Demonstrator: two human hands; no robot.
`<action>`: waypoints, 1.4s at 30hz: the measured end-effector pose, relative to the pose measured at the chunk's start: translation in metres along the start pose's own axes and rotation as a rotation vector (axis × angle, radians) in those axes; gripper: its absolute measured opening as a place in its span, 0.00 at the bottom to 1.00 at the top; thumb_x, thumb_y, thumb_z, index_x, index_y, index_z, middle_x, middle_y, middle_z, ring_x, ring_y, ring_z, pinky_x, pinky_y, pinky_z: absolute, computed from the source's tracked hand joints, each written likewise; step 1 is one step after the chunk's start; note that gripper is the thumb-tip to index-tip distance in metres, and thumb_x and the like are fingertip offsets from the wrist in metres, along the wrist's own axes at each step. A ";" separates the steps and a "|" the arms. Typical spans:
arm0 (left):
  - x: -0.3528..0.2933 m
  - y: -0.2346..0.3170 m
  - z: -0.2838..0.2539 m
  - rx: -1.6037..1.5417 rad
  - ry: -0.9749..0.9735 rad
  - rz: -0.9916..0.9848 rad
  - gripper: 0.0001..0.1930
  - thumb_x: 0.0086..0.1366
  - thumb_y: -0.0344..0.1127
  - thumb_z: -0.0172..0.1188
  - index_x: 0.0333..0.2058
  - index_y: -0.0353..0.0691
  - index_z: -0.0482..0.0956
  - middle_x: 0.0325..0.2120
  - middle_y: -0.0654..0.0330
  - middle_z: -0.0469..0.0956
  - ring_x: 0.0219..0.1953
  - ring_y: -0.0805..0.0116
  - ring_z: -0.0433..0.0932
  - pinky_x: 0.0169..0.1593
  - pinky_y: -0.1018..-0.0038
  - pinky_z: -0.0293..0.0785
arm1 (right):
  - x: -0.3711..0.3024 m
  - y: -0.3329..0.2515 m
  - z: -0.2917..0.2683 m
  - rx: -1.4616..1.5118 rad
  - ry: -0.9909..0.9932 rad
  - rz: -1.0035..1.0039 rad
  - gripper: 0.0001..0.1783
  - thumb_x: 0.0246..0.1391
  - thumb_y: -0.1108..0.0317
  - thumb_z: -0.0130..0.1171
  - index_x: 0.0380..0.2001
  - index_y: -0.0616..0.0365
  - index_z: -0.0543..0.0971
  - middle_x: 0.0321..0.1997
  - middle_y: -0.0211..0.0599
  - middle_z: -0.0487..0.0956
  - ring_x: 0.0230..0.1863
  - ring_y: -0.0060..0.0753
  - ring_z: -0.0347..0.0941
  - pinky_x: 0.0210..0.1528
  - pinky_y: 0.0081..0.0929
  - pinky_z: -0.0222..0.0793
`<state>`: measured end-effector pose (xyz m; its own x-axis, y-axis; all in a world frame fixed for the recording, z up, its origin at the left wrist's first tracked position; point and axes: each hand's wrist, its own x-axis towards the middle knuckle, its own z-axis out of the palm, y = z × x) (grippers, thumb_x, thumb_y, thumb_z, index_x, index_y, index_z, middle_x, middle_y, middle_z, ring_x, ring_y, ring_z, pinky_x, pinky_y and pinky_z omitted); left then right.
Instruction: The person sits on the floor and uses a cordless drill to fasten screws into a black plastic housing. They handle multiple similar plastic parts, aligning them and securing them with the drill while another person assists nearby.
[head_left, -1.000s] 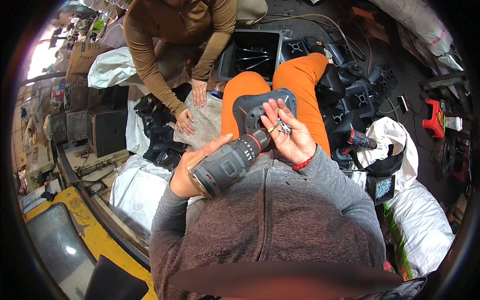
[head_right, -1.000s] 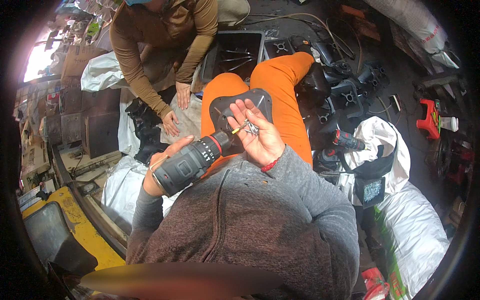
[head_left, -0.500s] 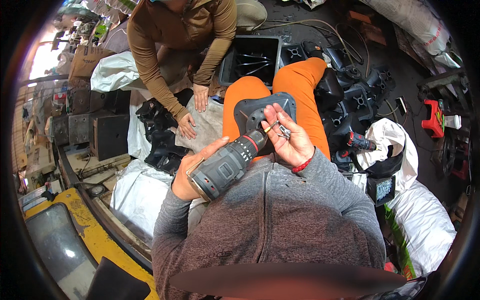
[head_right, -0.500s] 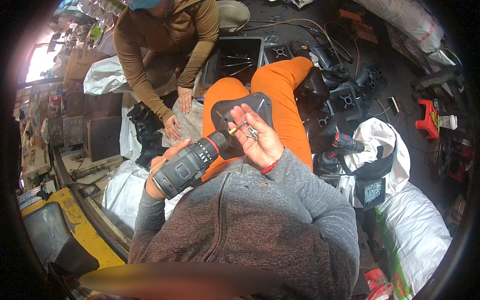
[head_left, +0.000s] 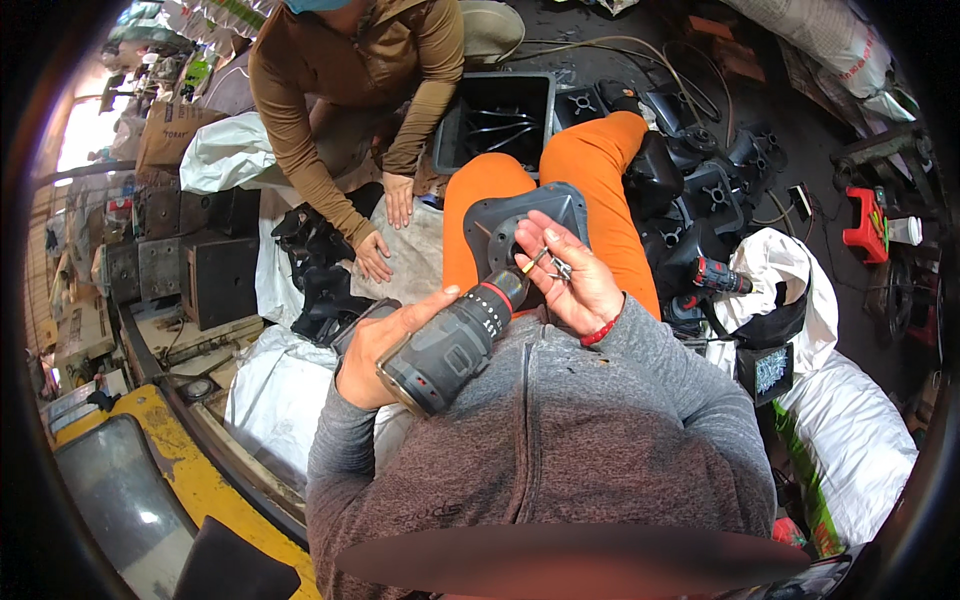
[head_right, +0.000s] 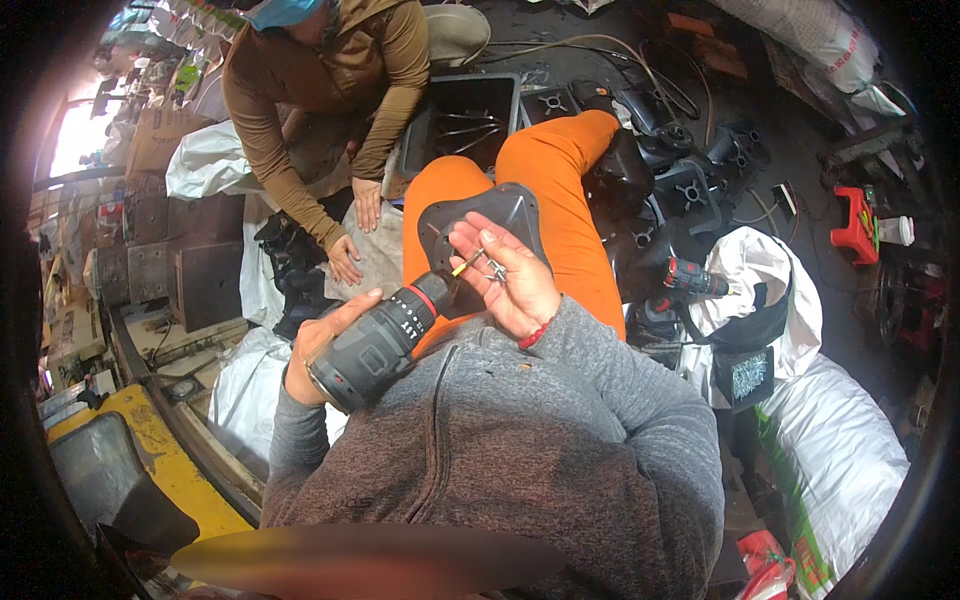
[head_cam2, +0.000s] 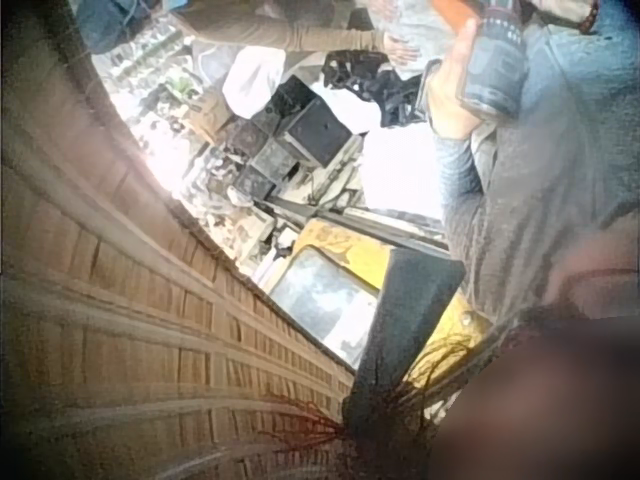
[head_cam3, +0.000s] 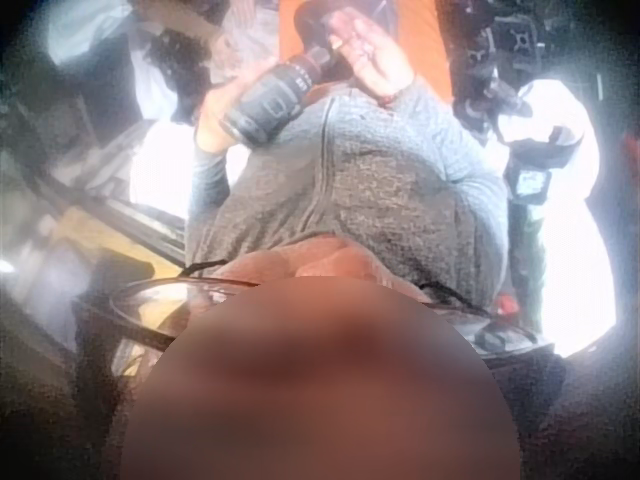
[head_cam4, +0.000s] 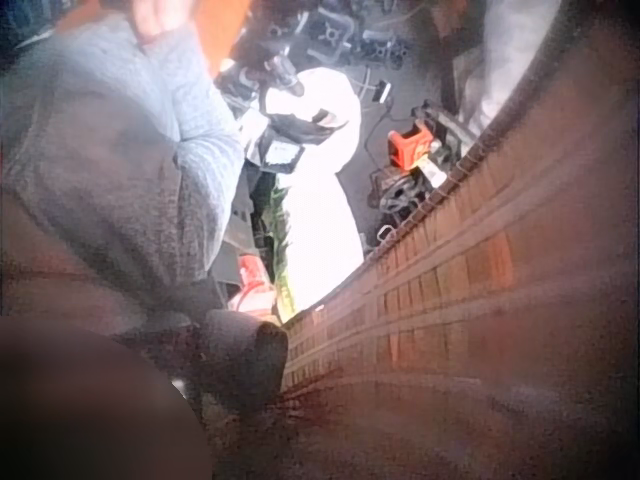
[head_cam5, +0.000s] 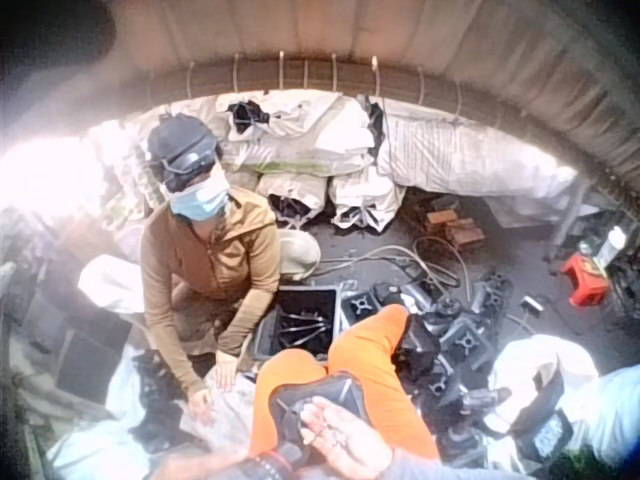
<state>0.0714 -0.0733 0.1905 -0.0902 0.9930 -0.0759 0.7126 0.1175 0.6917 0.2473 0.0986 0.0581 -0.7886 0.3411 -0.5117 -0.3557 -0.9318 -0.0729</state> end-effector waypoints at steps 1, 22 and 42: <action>0.000 -0.001 0.001 -0.021 0.023 -0.010 0.36 0.50 0.33 0.72 0.60 0.40 0.70 0.47 0.52 0.82 0.41 0.62 0.85 0.46 0.71 0.81 | -0.002 0.000 0.003 -0.018 -0.031 -0.023 0.22 0.66 0.66 0.53 0.61 0.60 0.66 0.58 0.44 0.74 0.59 0.36 0.74 0.56 0.34 0.78; 0.041 -0.001 -0.053 -0.016 -0.255 -0.432 0.37 0.48 0.29 0.73 0.59 0.33 0.69 0.53 0.52 0.77 0.52 0.64 0.78 0.58 0.68 0.71 | 0.050 -0.035 -0.039 -1.531 0.075 -0.550 0.19 0.52 0.52 0.68 0.32 0.58 0.85 0.26 0.37 0.78 0.25 0.31 0.72 0.29 0.28 0.66; 0.126 0.024 -0.058 0.237 -0.500 -0.287 0.20 0.47 0.28 0.68 0.41 0.37 0.78 0.25 0.56 0.80 0.24 0.58 0.79 0.35 0.70 0.78 | 0.062 -0.035 -0.049 -1.374 -0.050 -0.577 0.13 0.53 0.60 0.66 0.30 0.62 0.84 0.24 0.40 0.79 0.23 0.33 0.74 0.28 0.29 0.68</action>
<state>0.0372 0.0539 0.2391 -0.0050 0.7987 -0.6017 0.8484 0.3218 0.4202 0.2352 0.1466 -0.0129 -0.7333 0.6717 -0.1050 0.0995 -0.0467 -0.9939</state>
